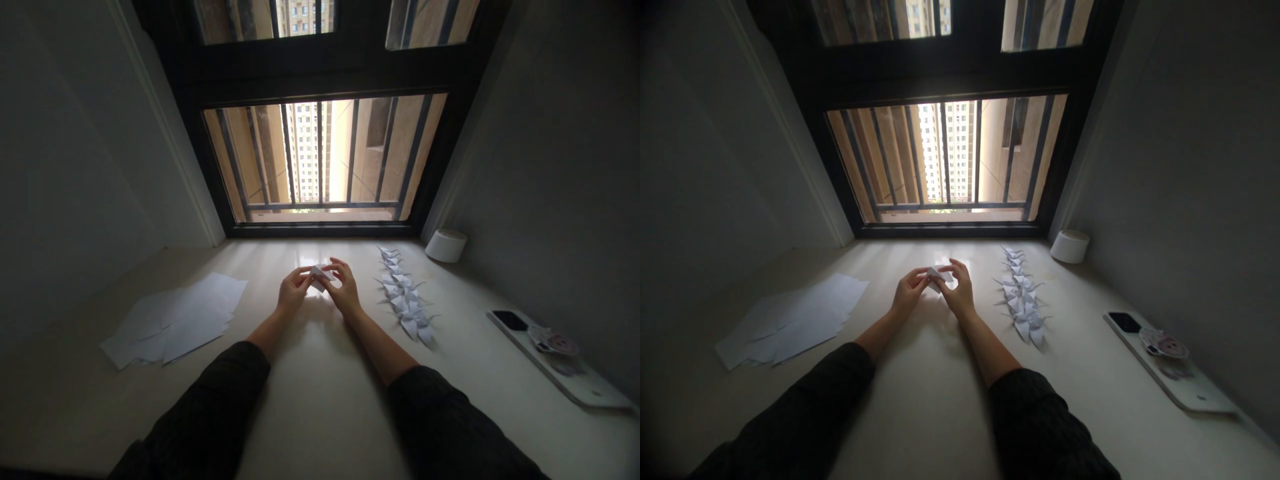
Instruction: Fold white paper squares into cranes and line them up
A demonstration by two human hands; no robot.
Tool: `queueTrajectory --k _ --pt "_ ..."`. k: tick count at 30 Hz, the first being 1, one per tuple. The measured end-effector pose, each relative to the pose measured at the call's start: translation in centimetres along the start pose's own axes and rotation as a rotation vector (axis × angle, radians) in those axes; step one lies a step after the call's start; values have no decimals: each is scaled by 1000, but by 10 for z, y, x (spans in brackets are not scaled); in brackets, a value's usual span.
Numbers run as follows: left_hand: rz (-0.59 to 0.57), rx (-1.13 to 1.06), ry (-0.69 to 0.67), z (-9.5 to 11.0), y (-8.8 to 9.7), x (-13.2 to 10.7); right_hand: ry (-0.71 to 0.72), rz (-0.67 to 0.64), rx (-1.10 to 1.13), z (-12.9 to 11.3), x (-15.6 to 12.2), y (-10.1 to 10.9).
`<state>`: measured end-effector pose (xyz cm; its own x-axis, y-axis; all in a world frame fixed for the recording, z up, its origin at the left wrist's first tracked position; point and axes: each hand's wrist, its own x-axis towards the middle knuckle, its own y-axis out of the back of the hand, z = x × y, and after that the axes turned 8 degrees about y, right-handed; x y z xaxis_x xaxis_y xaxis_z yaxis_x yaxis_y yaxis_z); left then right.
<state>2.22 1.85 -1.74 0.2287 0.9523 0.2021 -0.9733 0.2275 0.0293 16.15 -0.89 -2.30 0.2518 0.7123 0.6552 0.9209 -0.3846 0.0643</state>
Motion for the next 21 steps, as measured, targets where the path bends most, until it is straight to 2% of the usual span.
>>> queueTrajectory --k 4,11,15,21 --pt "-26 8 -20 1 -1 -1 -2 -28 73 -3 -1 -2" --pt "43 64 -76 1 2 1 79 -95 37 -8 -1 -1" --pt "33 -10 -35 4 1 2 112 -115 4 -13 -1 0" --pt "7 -115 66 2 -1 2 80 -122 -9 -18 -2 1"
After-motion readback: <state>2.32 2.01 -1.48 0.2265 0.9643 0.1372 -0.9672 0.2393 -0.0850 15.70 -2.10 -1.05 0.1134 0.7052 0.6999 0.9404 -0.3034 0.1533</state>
